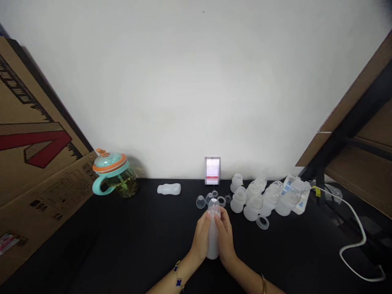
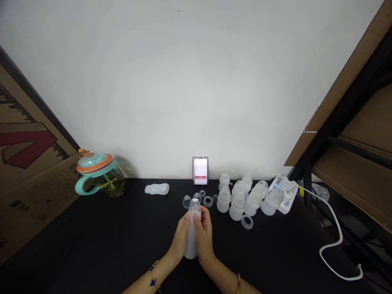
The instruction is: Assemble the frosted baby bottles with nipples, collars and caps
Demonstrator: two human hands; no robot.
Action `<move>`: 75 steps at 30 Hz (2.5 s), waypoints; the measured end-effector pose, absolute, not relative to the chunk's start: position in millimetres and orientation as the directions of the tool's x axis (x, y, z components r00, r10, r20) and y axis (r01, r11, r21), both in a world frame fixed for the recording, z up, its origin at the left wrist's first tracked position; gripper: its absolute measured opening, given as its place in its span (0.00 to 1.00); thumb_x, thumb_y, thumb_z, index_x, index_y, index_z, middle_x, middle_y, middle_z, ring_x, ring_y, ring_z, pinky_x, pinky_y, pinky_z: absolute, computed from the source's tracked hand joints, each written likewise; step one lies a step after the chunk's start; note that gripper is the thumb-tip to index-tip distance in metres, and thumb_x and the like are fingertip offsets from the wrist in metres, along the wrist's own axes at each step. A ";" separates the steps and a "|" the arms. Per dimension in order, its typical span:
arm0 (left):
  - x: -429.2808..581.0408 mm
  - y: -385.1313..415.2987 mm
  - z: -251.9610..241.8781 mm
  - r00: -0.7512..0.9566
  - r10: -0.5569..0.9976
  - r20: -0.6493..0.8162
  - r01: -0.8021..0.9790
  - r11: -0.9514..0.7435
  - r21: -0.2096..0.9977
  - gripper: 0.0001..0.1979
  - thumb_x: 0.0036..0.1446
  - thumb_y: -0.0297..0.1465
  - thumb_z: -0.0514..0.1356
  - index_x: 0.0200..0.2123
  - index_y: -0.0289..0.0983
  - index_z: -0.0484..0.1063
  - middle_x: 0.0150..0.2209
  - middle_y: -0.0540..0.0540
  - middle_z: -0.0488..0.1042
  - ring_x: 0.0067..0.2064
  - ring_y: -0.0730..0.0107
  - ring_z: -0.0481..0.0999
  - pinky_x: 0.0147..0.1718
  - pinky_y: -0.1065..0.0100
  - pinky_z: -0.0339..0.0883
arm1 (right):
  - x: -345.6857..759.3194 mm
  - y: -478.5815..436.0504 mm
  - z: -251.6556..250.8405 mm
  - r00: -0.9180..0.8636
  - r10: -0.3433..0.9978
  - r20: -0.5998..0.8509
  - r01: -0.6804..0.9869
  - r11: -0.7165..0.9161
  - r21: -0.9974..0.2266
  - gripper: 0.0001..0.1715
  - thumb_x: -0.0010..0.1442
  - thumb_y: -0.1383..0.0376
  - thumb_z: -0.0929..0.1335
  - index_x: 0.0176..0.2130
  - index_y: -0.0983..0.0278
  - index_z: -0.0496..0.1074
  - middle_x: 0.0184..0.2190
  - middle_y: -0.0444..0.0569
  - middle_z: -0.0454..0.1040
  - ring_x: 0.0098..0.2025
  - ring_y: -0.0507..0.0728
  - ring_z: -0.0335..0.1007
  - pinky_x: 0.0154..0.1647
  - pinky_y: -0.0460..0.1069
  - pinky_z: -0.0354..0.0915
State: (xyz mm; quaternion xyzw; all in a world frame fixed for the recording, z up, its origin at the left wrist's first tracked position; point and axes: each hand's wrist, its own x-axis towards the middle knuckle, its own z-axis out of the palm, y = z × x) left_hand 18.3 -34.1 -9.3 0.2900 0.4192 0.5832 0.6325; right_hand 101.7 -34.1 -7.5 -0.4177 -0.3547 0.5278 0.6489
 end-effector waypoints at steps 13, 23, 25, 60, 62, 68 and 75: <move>19.7 -35.3 2.5 0.010 1.000 0.003 -0.323 0.001 0.946 0.29 0.58 0.53 0.61 0.48 0.35 0.80 0.46 0.38 0.81 0.47 0.51 0.78 0.51 0.59 0.69 | 102.4 -34.5 -15.4 0.182 0.983 -0.012 -0.347 0.053 -0.936 0.28 0.58 0.39 0.68 0.43 0.57 0.77 0.41 0.49 0.79 0.41 0.61 0.73 0.42 0.53 0.71; 19.5 -36.4 6.4 -0.004 1.000 -0.030 -0.332 0.027 0.943 0.27 0.55 0.52 0.63 0.44 0.34 0.81 0.43 0.38 0.82 0.50 0.47 0.77 0.53 0.58 0.68 | 101.5 -35.2 -20.6 0.204 0.979 0.014 -0.308 0.078 -0.948 0.28 0.61 0.39 0.66 0.45 0.57 0.77 0.40 0.49 0.78 0.41 0.61 0.73 0.42 0.54 0.71; 19.2 -36.3 2.6 0.012 1.000 -0.025 -0.341 0.028 0.940 0.28 0.57 0.53 0.62 0.46 0.34 0.81 0.44 0.38 0.81 0.49 0.49 0.77 0.52 0.58 0.69 | 101.4 -35.6 -19.2 0.204 0.979 0.010 -0.307 0.074 -0.949 0.29 0.61 0.39 0.65 0.44 0.58 0.77 0.40 0.49 0.78 0.40 0.61 0.73 0.41 0.54 0.71; 19.2 -35.0 -0.9 -0.102 0.984 -0.147 -0.256 0.117 0.959 0.34 0.45 0.60 0.65 0.35 0.32 0.81 0.33 0.42 0.79 0.37 0.59 0.74 0.37 0.64 0.69 | 100.0 -36.7 -13.8 0.182 0.983 0.005 -0.322 0.065 -0.945 0.30 0.57 0.40 0.70 0.44 0.60 0.80 0.40 0.52 0.81 0.42 0.62 0.76 0.44 0.54 0.73; 19.6 -33.6 0.2 -0.059 0.991 -0.119 -0.246 0.101 0.964 0.33 0.48 0.60 0.63 0.32 0.32 0.80 0.29 0.44 0.77 0.33 0.63 0.71 0.32 0.66 0.67 | 100.0 -35.3 -15.2 0.186 0.983 -0.008 -0.327 0.054 -0.944 0.31 0.57 0.40 0.70 0.45 0.60 0.80 0.41 0.52 0.81 0.42 0.63 0.76 0.45 0.55 0.73; 20.5 -29.2 -1.1 -0.004 0.994 -0.113 -0.242 0.109 0.964 0.34 0.49 0.62 0.61 0.26 0.32 0.73 0.22 0.50 0.67 0.26 0.72 0.62 0.25 0.70 0.57 | 100.0 -34.1 -13.6 0.191 0.981 -0.044 -0.321 0.020 -0.947 0.34 0.55 0.38 0.69 0.46 0.61 0.79 0.41 0.53 0.81 0.43 0.64 0.77 0.48 0.57 0.72; 19.6 -29.2 -4.2 0.043 0.992 -0.116 -0.242 0.123 0.962 0.33 0.52 0.61 0.59 0.25 0.33 0.70 0.21 0.51 0.64 0.24 0.74 0.58 0.23 0.70 0.53 | 100.3 -37.0 -13.6 0.214 0.974 -0.078 -0.289 -0.014 -0.957 0.36 0.56 0.37 0.68 0.47 0.61 0.78 0.45 0.53 0.80 0.47 0.64 0.76 0.50 0.57 0.71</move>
